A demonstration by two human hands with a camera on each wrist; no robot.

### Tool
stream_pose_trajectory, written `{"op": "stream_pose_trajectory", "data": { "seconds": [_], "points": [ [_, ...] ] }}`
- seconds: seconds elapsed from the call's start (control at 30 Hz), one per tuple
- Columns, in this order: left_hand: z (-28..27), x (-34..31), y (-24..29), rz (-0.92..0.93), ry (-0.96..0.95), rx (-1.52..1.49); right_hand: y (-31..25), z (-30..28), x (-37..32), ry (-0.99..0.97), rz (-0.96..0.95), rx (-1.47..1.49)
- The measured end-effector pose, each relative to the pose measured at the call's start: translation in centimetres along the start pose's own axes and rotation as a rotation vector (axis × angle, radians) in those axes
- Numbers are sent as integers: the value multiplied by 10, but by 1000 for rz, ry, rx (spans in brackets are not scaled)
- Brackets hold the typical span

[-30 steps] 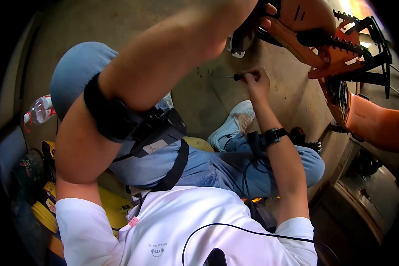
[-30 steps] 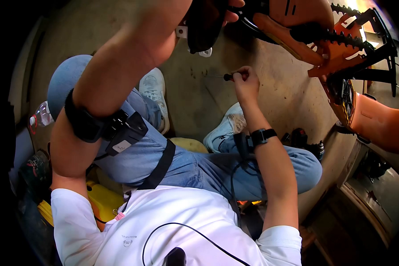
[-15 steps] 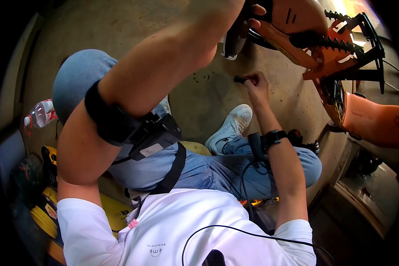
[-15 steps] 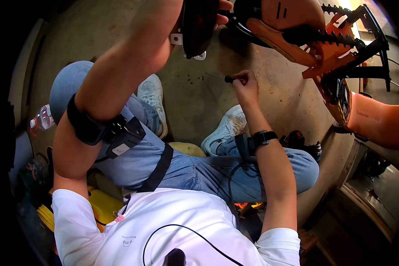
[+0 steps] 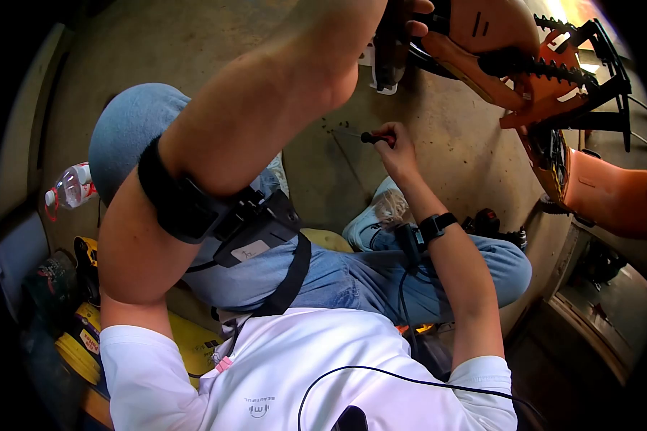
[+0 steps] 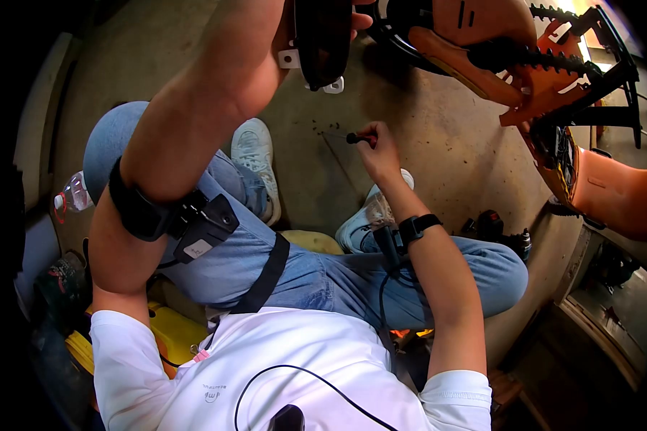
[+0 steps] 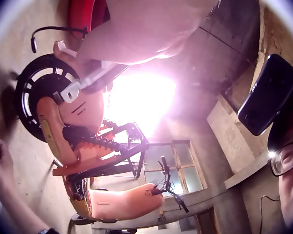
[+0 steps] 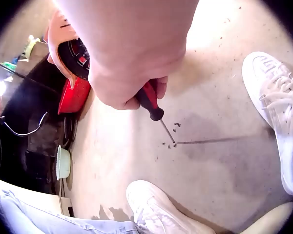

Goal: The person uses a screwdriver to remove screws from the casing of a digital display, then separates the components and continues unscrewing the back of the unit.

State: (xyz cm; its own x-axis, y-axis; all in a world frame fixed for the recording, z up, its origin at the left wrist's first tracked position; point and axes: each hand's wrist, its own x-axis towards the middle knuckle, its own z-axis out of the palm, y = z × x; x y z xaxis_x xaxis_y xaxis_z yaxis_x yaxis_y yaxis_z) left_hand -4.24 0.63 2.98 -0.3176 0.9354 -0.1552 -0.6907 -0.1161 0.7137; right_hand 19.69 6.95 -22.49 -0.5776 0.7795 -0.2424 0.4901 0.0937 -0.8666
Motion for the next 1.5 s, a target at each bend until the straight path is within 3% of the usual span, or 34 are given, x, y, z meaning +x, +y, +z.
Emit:
{"op": "stream_pose_trajectory", "data": {
  "seconds": [0.07,0.17,0.3,0.37,0.4,0.43,0.53,0.57,0.63,0.77,0.93,1.13,1.17,1.2,1.23,1.3,1.4,1.5],
  "points": [
    [3,-4,4,72,64,60,-1,0,-1,-8,9,-5],
    [3,-18,18,-50,-105,-132,-5,0,-3,-13,18,1],
    [9,-6,5,72,71,22,1,1,0,-17,49,-3],
    [13,-5,18,84,-71,-21,-1,0,-2,-16,56,14],
    [35,-18,15,121,236,102,-4,0,-3,-20,60,27],
    [31,-17,18,119,228,106,-8,-2,-3,-12,60,31],
    [10,-17,29,-44,15,-170,-29,-17,-10,4,147,46],
    [10,-19,30,-47,38,-175,-39,-29,-11,-5,137,13],
    [18,-26,20,190,32,-93,-60,-56,-13,-4,127,-35],
    [-8,-32,31,165,-51,-42,-120,-121,-27,55,78,58],
    [-46,-16,43,34,-221,69,-183,-172,-60,195,-20,265],
    [-68,7,36,-131,-494,209,-181,-214,-78,265,-116,421],
    [-77,19,38,-179,-598,183,-179,-219,-79,274,-111,420],
    [-98,33,54,-370,-713,-56,-177,-222,-81,276,-140,448],
    [-103,22,58,-225,-449,-33,-177,-227,-83,278,-174,474],
    [-47,-7,44,-85,14,195,-180,-228,-87,344,-153,454],
    [-30,-16,43,-166,-105,144,-180,-232,-89,388,-182,478],
    [-26,-13,42,-125,-32,219,-175,-236,-93,406,-215,520]
  ]
}}
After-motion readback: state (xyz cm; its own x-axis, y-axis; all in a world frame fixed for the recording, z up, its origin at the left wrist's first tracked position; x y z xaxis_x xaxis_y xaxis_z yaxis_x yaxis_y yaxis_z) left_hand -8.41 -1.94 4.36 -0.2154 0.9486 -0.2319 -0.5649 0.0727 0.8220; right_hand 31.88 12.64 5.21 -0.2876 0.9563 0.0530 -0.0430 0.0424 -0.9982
